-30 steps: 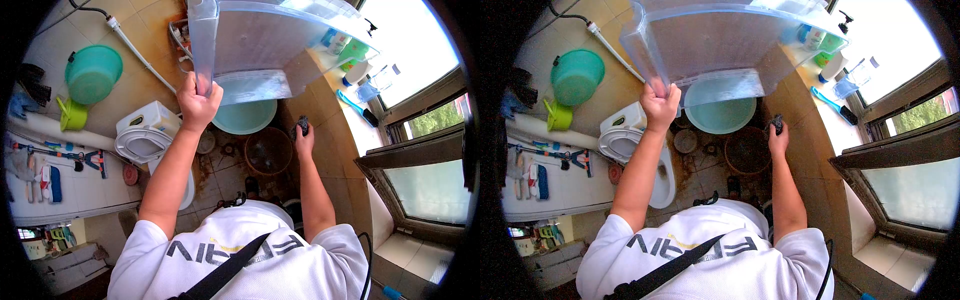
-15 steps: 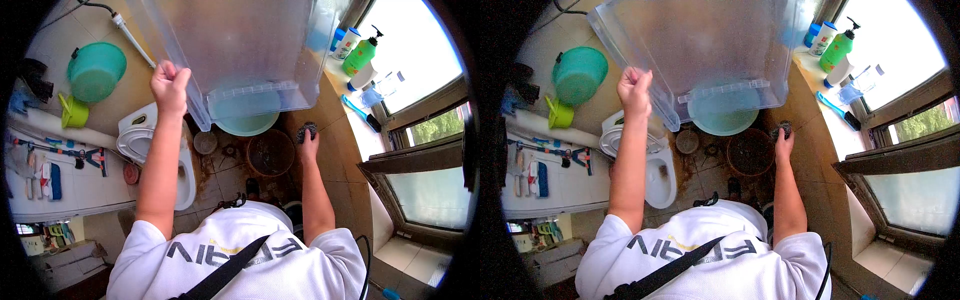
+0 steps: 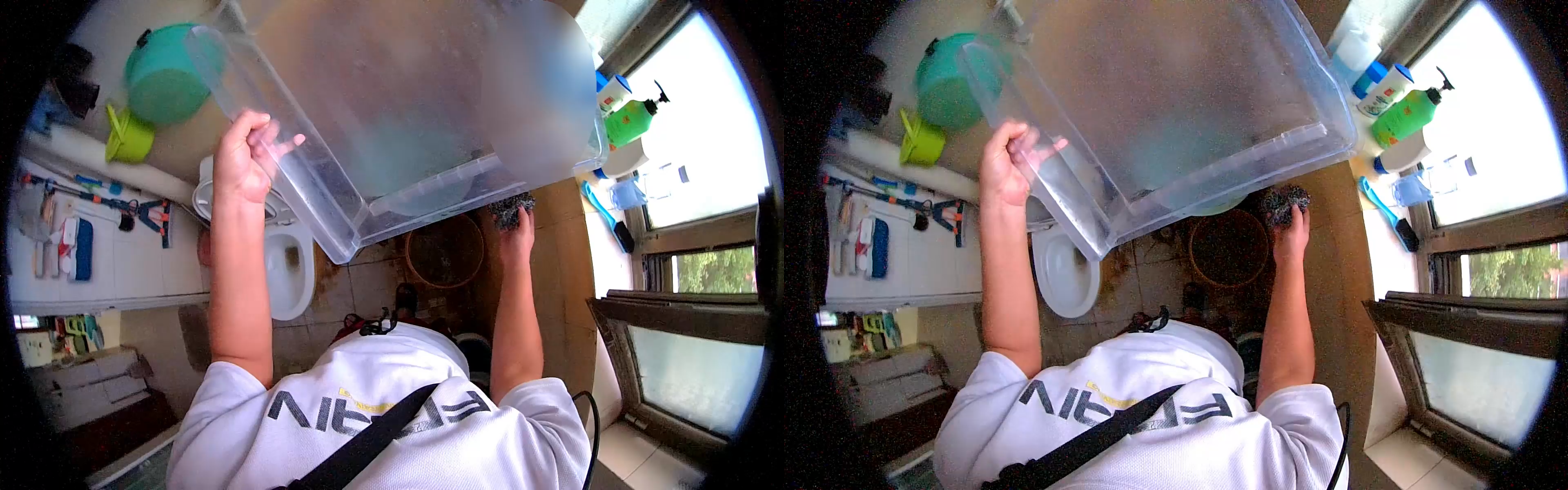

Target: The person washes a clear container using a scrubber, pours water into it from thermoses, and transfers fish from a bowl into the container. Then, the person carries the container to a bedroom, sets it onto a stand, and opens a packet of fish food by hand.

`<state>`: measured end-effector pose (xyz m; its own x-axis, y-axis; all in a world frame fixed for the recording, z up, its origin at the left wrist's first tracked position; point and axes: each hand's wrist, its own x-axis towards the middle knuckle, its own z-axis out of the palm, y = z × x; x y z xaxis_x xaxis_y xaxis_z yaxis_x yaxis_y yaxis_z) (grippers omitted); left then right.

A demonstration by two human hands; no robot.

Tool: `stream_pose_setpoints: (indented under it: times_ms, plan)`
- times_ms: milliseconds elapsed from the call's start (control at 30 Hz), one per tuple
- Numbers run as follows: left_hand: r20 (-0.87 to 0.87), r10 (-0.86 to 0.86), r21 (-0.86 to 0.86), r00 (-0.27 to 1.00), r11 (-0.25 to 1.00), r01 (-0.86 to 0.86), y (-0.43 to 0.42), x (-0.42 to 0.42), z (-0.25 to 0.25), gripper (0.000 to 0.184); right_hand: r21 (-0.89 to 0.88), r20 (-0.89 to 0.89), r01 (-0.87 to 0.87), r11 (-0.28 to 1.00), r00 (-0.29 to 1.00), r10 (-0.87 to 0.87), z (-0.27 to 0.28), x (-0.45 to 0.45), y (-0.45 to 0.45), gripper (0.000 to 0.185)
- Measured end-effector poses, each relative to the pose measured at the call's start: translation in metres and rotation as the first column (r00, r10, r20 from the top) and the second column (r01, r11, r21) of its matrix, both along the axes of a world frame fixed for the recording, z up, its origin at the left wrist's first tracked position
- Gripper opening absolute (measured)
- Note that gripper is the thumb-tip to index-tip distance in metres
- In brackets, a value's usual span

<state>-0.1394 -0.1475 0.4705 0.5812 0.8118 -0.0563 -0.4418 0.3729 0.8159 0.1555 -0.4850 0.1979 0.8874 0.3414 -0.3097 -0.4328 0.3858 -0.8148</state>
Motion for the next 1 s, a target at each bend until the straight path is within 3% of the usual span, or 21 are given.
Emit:
stream_pose_setpoints:
  times_ms: [33,133,167,200,233,267,367,433,500,567,633,667,767,900,1000]
  plan:
    - [-0.003,0.020,-0.013,1.000,1.000,-0.020,0.000,-0.004,-0.004,0.030,0.053,0.020,-0.068,0.996,0.998,0.067,0.002,0.000,0.002,0.064]
    - [0.010,0.063,0.004,0.998,0.998,-0.063,0.002,-0.017,-0.013,0.028,0.206,-0.002,-0.113,0.972,0.993,0.116,0.017,-0.006,0.018,0.055]
    - [0.018,0.076,0.020,0.997,0.997,-0.076,0.002,-0.023,-0.015,0.027,-0.174,0.208,-0.186,0.967,0.953,0.221,0.003,0.001,0.020,0.053]
    - [-0.009,0.112,0.031,0.994,0.993,-0.111,0.002,-0.028,-0.015,0.026,-0.530,0.362,-0.150,0.835,0.851,0.382,-0.027,0.016,0.021,0.051]
    - [-0.036,0.150,0.042,0.988,0.988,-0.148,0.000,-0.034,-0.015,0.025,-0.794,0.429,-0.007,0.608,0.701,0.570,-0.044,0.024,0.025,0.049]
    - [-0.064,0.191,0.054,0.979,0.981,-0.188,-0.002,-0.041,-0.015,0.024,-0.924,0.317,0.086,0.372,0.718,0.620,-0.038,0.015,0.031,0.047]
    - [-0.127,0.349,0.150,0.928,0.932,-0.330,-0.011,-0.068,-0.018,0.019,-0.934,0.322,0.179,0.308,0.796,0.512,-0.051,0.008,0.047,0.049]
    - [-0.164,0.451,0.203,0.878,0.886,-0.417,-0.014,-0.098,-0.024,0.019,-0.685,0.198,-0.084,0.724,0.934,0.296,-0.071,0.016,0.057,0.052]
    - [-0.207,0.522,0.263,0.827,0.844,-0.467,-0.014,-0.140,-0.038,0.019,-0.402,-0.056,-0.218,0.889,0.975,0.213,-0.060,0.014,0.071,0.056]
    - [-0.227,0.641,0.307,0.733,0.761,-0.571,-0.028,-0.164,-0.031,0.025,-0.633,-0.093,-0.221,0.742,0.973,0.210,-0.049,0.004,0.092,0.061]
    - [-0.227,0.719,0.325,0.657,0.692,-0.645,-0.033,-0.203,-0.037,0.031,-0.584,-0.193,-0.284,0.760,0.958,0.211,-0.051,-0.005,0.118,0.062]
    - [-0.269,0.724,0.306,0.636,0.690,-0.656,-0.040,-0.230,-0.041,0.032,-0.526,-0.195,-0.312,0.791,0.950,0.246,-0.057,-0.015,0.130,0.047]
    - [-0.283,0.824,0.390,0.491,0.566,-0.726,-0.056,-0.306,-0.057,0.032,-0.351,-0.356,-0.500,0.792,0.853,0.381,-0.049,-0.066,0.179,0.045]
    - [-0.360,0.894,0.359,0.266,0.396,-0.845,-0.086,-0.414,-0.078,0.029,0.042,-0.497,-0.645,0.763,0.649,0.576,-0.038,-0.177,0.237,0.042]
    - [-0.376,0.916,0.305,0.140,0.264,-0.915,-0.092,-0.504,-0.108,0.028,0.014,-0.453,-0.744,0.668,0.591,0.667,-0.032,-0.276,0.277,0.043]
